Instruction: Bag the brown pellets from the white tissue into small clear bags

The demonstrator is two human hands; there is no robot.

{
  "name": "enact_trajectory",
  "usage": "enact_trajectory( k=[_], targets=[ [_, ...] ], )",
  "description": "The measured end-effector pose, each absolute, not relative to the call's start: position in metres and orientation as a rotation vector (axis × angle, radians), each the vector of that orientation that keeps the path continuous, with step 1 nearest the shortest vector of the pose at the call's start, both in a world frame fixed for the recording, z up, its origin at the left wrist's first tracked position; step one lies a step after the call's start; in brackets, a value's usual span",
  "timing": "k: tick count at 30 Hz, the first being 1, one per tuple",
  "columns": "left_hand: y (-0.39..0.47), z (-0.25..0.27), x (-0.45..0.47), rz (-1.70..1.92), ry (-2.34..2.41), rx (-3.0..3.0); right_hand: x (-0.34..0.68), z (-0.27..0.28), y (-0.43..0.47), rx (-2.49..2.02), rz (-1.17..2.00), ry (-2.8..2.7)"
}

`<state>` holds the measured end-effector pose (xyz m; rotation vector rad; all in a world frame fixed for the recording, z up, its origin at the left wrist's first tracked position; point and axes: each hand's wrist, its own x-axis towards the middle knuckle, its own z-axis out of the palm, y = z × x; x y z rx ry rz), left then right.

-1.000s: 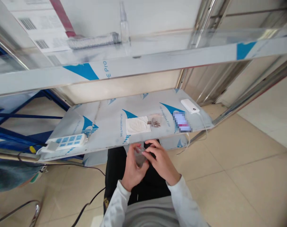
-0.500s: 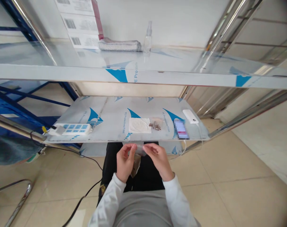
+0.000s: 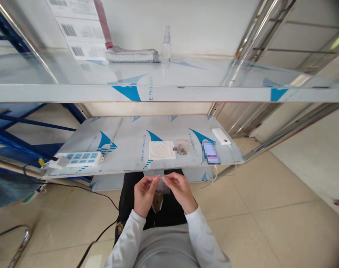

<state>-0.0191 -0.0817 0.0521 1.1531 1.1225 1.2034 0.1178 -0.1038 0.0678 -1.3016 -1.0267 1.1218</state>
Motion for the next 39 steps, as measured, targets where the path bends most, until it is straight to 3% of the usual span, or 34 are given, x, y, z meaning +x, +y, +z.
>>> enact_trajectory(
  k=[39],
  targets=[
    [-0.084, 0.045, -0.014, 1.181, 1.059, 1.148, 0.108, 0.047, -0.105, -1.137, 1.122, -0.962]
  ],
)
